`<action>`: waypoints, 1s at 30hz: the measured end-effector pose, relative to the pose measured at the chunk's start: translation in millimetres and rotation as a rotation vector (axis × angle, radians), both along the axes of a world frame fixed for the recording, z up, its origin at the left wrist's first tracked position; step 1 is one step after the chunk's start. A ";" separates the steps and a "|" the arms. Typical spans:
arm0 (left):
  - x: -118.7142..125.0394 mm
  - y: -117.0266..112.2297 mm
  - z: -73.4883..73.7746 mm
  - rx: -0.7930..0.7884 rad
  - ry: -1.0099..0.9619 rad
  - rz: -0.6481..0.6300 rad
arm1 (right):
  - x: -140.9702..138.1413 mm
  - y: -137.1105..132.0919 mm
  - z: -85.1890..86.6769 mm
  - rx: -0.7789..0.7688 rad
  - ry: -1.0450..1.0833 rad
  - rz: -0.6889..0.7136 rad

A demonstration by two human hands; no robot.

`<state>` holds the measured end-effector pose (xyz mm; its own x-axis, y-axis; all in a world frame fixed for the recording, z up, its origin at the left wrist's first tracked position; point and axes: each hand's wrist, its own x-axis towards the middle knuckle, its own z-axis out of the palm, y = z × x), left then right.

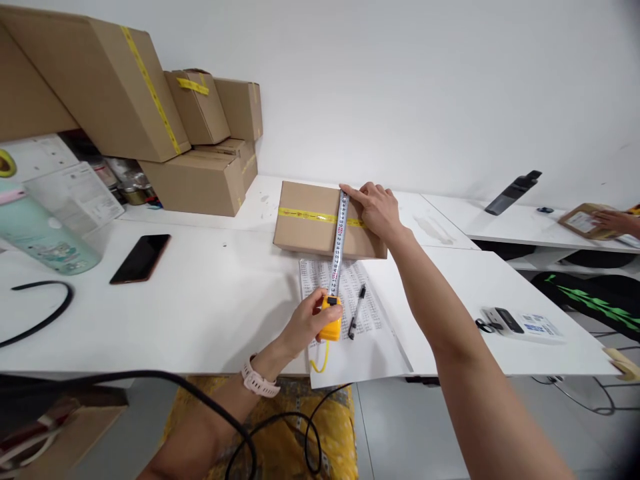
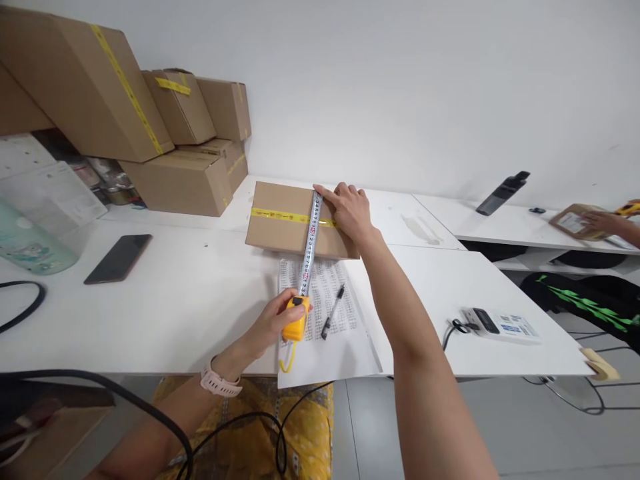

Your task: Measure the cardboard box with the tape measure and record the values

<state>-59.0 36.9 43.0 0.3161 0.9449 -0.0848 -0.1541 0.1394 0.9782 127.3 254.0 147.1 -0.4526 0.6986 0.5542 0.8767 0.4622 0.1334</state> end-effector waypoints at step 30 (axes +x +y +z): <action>3.0 -2.3 -13.8 0.079 0.151 0.042 | -2.5 -10.4 -1.3 -0.002 0.008 -0.050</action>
